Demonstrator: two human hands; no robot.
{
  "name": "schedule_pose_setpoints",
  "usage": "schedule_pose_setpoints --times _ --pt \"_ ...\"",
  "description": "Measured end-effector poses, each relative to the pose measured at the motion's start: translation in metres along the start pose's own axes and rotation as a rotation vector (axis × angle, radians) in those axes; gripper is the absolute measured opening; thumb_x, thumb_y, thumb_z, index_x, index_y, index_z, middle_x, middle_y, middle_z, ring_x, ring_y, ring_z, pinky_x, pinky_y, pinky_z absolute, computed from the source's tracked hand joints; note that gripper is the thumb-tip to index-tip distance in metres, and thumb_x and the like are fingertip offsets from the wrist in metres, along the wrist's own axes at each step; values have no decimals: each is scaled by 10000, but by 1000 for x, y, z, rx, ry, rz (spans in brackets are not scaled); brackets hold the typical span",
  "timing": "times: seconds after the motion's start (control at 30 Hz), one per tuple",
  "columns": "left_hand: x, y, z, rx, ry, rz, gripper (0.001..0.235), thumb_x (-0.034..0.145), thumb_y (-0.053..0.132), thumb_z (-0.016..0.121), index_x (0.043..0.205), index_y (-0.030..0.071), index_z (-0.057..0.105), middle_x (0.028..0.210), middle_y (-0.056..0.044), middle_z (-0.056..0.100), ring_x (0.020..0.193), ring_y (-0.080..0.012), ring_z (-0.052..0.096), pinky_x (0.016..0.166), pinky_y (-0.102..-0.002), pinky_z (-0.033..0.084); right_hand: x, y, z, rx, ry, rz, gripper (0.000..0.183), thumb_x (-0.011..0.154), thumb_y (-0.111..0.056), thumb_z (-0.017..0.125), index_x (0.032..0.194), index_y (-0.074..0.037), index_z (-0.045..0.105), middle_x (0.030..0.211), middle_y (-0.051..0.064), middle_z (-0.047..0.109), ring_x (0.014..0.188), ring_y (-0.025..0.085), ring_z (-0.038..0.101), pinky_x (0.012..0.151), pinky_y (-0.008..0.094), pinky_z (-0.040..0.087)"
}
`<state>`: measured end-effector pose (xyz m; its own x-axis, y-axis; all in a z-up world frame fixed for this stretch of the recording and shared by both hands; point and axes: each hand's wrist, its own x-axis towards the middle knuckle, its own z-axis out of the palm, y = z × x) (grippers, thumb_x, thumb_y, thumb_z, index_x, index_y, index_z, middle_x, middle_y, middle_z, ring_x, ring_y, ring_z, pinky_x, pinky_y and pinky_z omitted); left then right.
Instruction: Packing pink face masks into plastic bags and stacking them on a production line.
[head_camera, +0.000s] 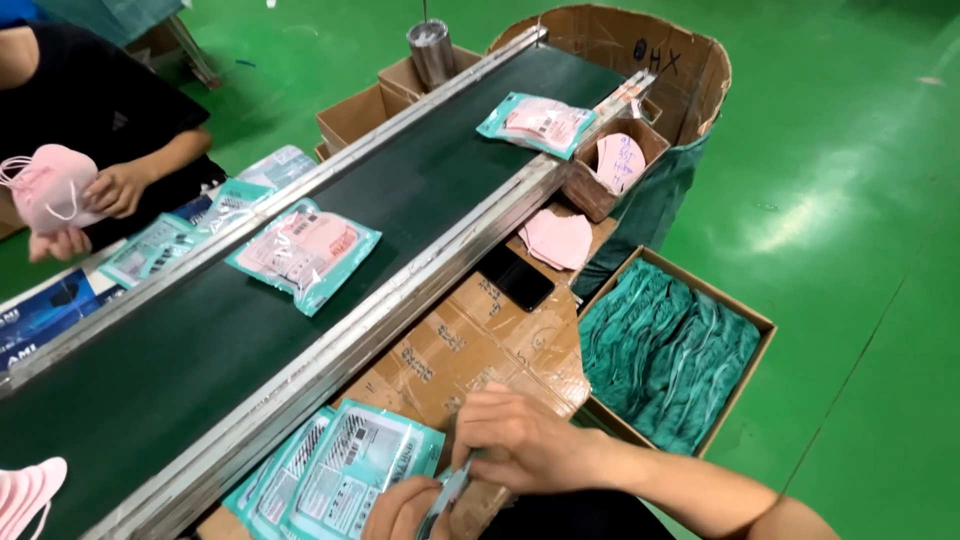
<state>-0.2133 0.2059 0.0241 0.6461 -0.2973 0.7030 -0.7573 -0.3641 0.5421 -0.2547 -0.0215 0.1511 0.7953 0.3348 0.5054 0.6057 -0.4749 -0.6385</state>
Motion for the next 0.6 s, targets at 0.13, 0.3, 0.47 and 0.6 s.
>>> schedule_pose_setpoints --times 0.13,0.3,0.47,0.6 --pt "9 7 3 -21 -6 86 193 626 78 817 759 142 693 832 -4 706 746 -182 708 782 -356 576 0 -8 -7 16 -13 -16 171 862 -66 774 994 -87 667 961 39 638 997 240 629 906 386 467" --pt "-27 -66 22 -97 -48 -82 112 677 107 805 754 123 725 814 -20 733 707 -177 728 735 -333 588 -13 7 4 98 -49 42 141 918 -82 771 1002 -75 658 977 40 647 996 243 640 885 369 511" --pt "-158 -197 -25 -503 -136 -132 275 841 128 679 1078 -13 682 1058 -171 723 930 -271 730 842 -376 592 -1 29 -14 515 76 445 128 959 -175 721 1041 -77 730 1026 7 727 965 140 707 865 311 586" --pt "-4 -41 -24 -633 433 -656 355 1016 120 549 1304 -87 544 1261 -238 649 1107 -324 660 982 -470 549 19 31 11 591 -16 357 523 793 -212 792 1243 -97 551 1147 -35 599 1045 88 595 864 263 543"
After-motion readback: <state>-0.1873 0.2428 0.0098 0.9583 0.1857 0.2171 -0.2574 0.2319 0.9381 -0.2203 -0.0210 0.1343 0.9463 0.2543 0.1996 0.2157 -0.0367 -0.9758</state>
